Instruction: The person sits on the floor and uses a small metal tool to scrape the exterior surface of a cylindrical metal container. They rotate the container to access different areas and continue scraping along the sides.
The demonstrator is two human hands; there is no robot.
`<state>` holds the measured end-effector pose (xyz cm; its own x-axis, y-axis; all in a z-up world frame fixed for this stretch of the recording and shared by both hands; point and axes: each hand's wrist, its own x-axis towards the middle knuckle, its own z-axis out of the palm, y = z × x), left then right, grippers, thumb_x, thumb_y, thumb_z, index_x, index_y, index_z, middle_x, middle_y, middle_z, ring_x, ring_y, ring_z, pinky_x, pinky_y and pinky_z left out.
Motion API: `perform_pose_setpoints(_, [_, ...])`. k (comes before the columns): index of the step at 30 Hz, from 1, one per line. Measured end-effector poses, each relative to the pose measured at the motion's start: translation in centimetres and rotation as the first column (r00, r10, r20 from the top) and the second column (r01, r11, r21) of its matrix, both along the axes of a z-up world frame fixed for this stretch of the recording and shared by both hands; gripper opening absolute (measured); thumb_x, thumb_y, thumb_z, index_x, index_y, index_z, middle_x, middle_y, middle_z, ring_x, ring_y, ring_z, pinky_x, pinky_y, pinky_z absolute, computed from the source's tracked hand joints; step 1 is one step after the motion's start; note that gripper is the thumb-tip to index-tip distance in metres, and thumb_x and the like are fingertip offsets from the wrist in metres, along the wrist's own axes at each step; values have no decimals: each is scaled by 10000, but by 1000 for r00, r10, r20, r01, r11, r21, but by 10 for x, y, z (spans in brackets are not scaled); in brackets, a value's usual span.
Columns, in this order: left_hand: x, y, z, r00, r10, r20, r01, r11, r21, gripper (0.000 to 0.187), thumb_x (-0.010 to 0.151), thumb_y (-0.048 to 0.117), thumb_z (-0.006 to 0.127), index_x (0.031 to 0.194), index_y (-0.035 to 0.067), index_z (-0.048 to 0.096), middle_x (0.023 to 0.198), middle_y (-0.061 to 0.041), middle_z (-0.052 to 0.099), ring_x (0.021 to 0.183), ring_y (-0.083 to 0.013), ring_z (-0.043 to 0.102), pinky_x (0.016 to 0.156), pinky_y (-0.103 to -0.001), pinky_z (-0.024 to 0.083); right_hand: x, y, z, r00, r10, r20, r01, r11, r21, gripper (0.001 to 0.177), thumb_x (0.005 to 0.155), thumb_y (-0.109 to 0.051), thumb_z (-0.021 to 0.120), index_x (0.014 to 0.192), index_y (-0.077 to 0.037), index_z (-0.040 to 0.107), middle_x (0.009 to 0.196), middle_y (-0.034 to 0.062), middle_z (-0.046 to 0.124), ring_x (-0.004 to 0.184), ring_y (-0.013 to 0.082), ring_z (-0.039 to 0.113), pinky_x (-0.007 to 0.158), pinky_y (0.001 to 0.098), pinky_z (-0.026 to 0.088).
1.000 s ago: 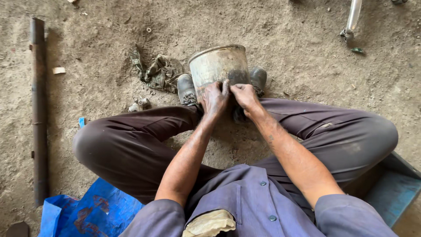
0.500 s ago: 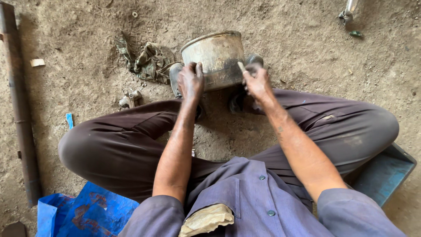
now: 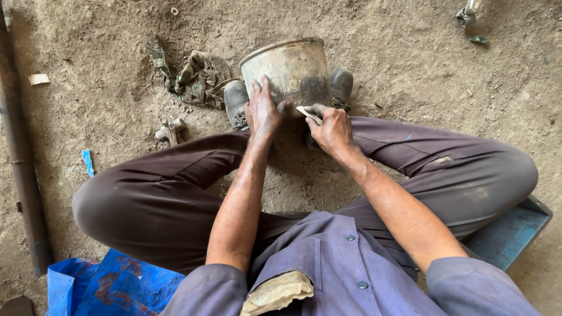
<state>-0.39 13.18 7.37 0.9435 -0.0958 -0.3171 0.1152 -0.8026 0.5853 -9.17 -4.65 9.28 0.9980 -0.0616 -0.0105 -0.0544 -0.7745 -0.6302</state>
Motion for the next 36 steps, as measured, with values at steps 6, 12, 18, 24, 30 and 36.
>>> perform_pose_setpoints(6, [2,-1,-9,998,-38,51,36,998,44,1009,762,342,898,1541,15,345,1541,-369,350,1306,-398,543,988,-494,489,-3,9,-19,1000,25,17,-19,961,-277,159,983,-136,729,1122,-79,779,788,135,737,544,190,655,427,289,526])
perform_pose_setpoints(12, [4,1,-4,996,-53,71,46,995,93,1013,742,345,913,1523,-7,371,1495,-379,409,1202,-360,633,885,-410,567,77,14,-21,979,56,196,16,937,-349,142,1014,-87,672,1111,-71,774,710,86,687,520,147,586,363,283,430])
perform_pose_setpoints(18, [5,-1,-4,993,-55,107,44,994,102,1014,716,322,941,1499,-10,390,1451,-387,436,1170,-388,636,874,-431,555,70,13,-9,995,61,80,-37,963,-266,342,967,53,605,1288,6,715,678,141,682,441,204,581,285,296,429])
perform_pose_setpoints(24, [6,-3,-21,992,-40,123,31,997,73,1020,701,256,942,1505,-38,387,1468,-414,419,1160,-394,654,892,-409,569,46,21,-20,982,99,162,-46,952,-304,285,874,51,604,1100,-12,767,760,165,693,530,205,608,344,300,467])
perform_pose_setpoints(30, [0,2,-15,992,-31,118,26,999,44,1023,690,285,945,1497,-15,391,1448,-414,426,1168,-434,631,913,-449,544,118,21,-29,996,-60,64,72,973,-219,150,975,-27,634,1049,-27,764,687,117,693,480,167,584,364,317,443])
perform_pose_setpoints(36, [1,0,-5,993,-39,111,32,997,68,988,732,283,920,1503,-25,384,1431,-401,463,1183,-423,631,887,-444,558,56,13,-31,986,53,159,-10,965,-261,167,929,-23,630,1039,-5,754,679,113,648,470,128,550,318,260,430])
